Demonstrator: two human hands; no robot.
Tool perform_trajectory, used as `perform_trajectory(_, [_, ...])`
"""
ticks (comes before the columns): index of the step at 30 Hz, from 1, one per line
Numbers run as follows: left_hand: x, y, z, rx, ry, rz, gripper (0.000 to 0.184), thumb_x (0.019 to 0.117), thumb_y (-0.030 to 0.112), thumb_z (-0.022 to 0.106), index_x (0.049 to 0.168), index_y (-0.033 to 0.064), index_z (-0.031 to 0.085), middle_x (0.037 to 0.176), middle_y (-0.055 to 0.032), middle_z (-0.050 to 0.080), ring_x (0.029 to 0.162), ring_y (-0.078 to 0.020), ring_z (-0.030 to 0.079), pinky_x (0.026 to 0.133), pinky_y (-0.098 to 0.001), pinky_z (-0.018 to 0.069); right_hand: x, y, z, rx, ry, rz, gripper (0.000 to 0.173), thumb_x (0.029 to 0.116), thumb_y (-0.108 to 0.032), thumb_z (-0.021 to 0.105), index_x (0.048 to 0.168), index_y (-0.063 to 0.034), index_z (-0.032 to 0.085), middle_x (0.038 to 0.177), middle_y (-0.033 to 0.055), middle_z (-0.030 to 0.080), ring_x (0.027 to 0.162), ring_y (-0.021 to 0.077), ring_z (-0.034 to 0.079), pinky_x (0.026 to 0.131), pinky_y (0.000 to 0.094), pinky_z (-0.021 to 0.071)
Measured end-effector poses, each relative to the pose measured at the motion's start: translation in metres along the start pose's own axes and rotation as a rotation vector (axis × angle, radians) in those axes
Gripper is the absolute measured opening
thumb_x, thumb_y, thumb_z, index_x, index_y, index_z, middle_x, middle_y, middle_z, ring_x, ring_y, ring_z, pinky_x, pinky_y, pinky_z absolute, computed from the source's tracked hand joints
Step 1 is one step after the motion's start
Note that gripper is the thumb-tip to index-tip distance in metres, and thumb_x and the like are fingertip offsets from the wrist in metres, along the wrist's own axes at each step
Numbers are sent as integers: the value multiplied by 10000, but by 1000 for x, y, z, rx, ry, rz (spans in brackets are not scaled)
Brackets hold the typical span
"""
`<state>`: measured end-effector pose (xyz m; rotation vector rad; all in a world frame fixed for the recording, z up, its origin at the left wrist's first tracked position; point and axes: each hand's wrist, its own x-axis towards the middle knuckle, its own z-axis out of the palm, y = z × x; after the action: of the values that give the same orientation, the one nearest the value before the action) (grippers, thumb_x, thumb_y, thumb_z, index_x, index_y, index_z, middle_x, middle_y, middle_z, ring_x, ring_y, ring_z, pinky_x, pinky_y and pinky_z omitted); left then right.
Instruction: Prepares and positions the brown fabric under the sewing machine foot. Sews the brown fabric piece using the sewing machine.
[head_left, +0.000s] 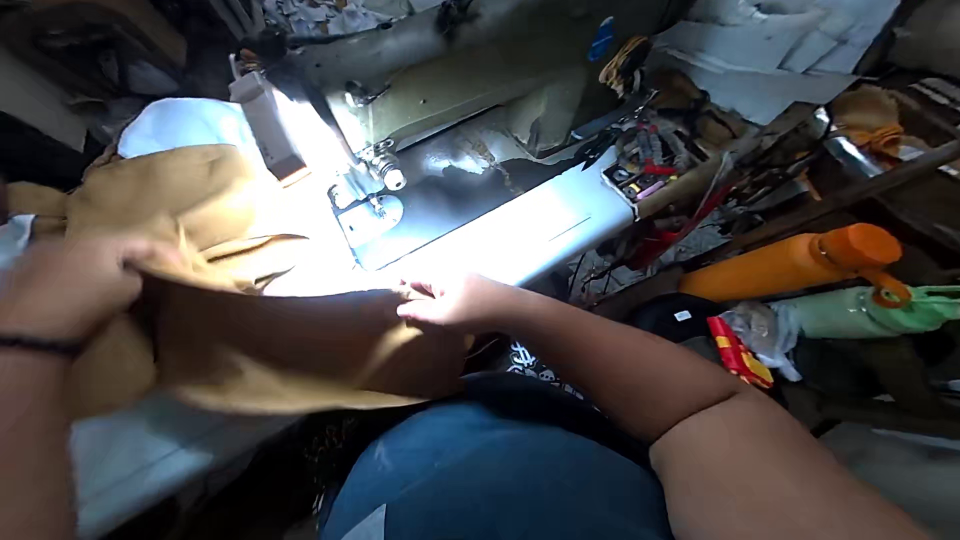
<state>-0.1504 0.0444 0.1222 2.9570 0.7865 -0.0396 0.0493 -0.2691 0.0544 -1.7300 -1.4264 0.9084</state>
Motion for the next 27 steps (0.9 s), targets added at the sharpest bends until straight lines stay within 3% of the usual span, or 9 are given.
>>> perform_trajectory(2, [25, 13, -1, 11, 273, 46, 519, 954, -13, 598, 1465, 28, 519, 1548, -379, 351, 1416, -631, 319, 1085, -804, 284, 25, 9, 22, -157, -59, 154, 343, 1071, -210, 537, 1253, 59, 645, 1143, 244, 684, 1075, 328, 662, 957, 502, 507])
perform_trajectory(4, [30, 47, 9, -29, 348, 87, 766, 889, 74, 643, 1591, 53, 336, 1667, -329, 120, 1510, -601, 103, 1153, -781, 165, 39, 34, 41, -414, 62, 30, 310, 1051, -206, 533, 1184, 24, 692, 1095, 227, 706, 1059, 373, 682, 905, 563, 531])
perform_trajectory(6, [3, 89, 41, -140, 352, 75, 627, 917, 202, 668, 1480, 15, 464, 1488, -253, 484, 1389, -403, 464, 1123, -583, 397, 33, 50, 43, -395, 238, -46, 309, 1030, -240, 538, 1178, -20, 697, 1051, 174, 719, 1001, 335, 706, 840, 558, 562])
perform_trajectory(7, [-18, 110, 58, -225, 288, 57, 454, 939, 197, 665, 1329, -19, 579, 1220, -237, 645, 1134, -353, 635, 951, -563, 514, 26, 56, 41, -323, 266, -85, 309, 1039, -254, 542, 1184, -43, 716, 1063, 145, 730, 1005, 297, 708, 860, 539, 559])
perform_trajectory(9, [-50, 136, 93, -218, 78, 99, 368, 1029, 330, 531, 1229, 58, 676, 1004, -157, 713, 882, -309, 707, 735, -563, 573, 18, 75, 43, -270, 382, -268, 270, 1021, -219, 554, 1003, -63, 775, 874, 86, 722, 836, 208, 691, 759, 435, 553])
perform_trajectory(14, [-85, 135, 129, -57, -64, 8, 973, 748, 839, 618, 1502, 229, 529, 1475, -214, 510, 1238, -473, 534, 889, -646, 485, 17, 82, 35, -129, 372, -313, 318, 1031, -154, 487, 1021, -49, 787, 835, 56, 728, 780, 95, 663, 739, 306, 545])
perform_trajectory(19, [-96, 133, 107, 28, -279, -46, 886, 758, 457, 894, 1529, 272, 499, 1611, -194, 378, 1366, -511, 441, 987, -600, 495, 18, 76, 30, -150, 302, -234, 337, 1044, -190, 479, 992, -76, 793, 826, 25, 724, 776, 54, 647, 729, 286, 525])
perform_trajectory(23, [-105, 114, 103, -117, -227, 28, 718, 805, 29, 819, 1459, 189, 568, 1617, -182, 370, 1394, -447, 469, 1019, -561, 512, 21, 78, 30, -124, 299, -251, 298, 1015, -169, 507, 1169, -63, 740, 1037, 58, 746, 914, 58, 682, 824, 260, 554])
perform_trajectory(27, [-112, 89, 105, -216, -139, 140, 710, 776, -110, 705, 1426, 149, 587, 1539, -189, 452, 1179, -365, 645, 868, -521, 585, 23, 56, 35, -235, 248, -372, 311, 953, -214, 617, 1211, -77, 725, 1118, 118, 717, 1010, 216, 690, 862, 421, 571])
